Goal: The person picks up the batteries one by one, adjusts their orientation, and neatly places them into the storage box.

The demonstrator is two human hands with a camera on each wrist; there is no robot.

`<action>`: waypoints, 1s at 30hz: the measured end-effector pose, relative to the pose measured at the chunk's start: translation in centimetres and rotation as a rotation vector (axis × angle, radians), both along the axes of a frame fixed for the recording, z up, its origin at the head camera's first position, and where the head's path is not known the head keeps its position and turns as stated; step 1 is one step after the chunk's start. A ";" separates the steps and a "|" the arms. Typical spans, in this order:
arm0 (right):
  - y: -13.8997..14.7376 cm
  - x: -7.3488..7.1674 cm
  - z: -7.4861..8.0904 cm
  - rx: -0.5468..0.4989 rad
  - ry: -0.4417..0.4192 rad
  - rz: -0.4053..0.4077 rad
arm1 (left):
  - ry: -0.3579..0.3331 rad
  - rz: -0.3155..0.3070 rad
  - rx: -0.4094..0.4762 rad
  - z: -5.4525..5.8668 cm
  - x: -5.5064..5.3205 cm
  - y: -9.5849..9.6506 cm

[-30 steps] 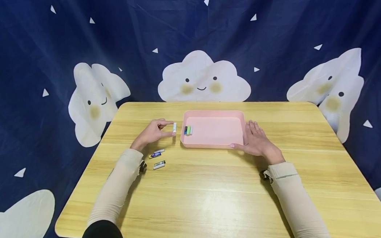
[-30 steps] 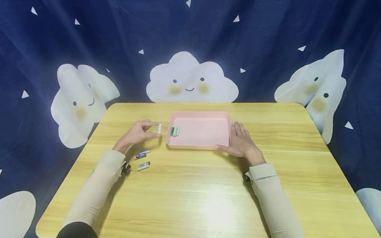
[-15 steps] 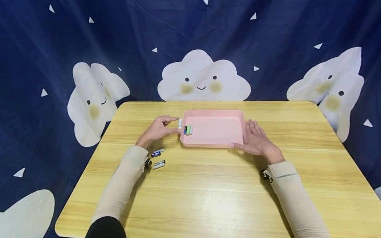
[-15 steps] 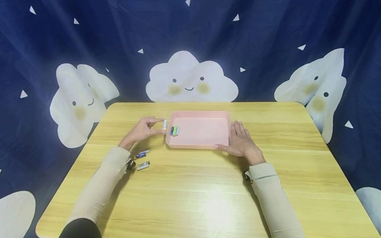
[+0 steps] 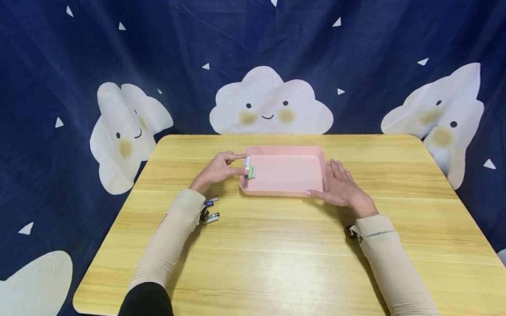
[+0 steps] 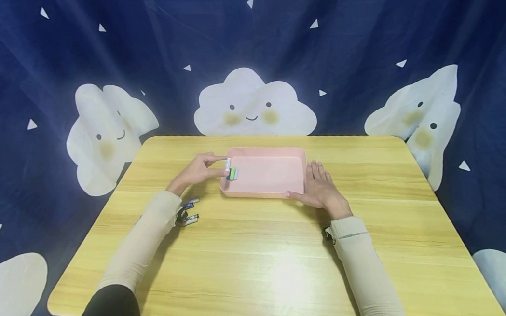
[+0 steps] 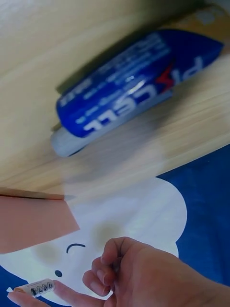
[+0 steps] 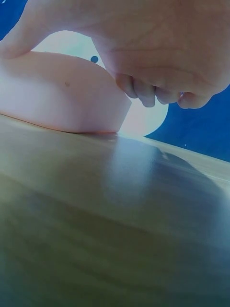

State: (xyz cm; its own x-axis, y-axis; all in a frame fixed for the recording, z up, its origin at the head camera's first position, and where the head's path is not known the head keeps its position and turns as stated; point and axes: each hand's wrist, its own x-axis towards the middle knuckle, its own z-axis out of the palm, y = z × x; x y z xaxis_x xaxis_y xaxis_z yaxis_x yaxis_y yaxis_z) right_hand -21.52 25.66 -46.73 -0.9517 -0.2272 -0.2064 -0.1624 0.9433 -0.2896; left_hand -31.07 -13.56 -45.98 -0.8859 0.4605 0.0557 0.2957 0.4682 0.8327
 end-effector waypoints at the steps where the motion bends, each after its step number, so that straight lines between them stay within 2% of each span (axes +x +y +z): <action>1: 0.0 0.0 0.0 -0.002 -0.001 -0.001 | -0.003 -0.001 -0.006 0.0 0.0 0.1; 16: -0.1 0.2 0.3 -0.024 -0.017 -0.012 | -0.056 -0.004 -0.122 0.5 0.0 1.9; 23: 0.0 0.2 0.2 -0.028 -0.026 -0.015 | -0.071 0.001 -0.182 0.2 -0.3 2.8; 30: 0.0 0.1 0.1 -0.020 -0.019 -0.015 | -0.028 -0.009 -0.261 -0.2 -0.5 3.6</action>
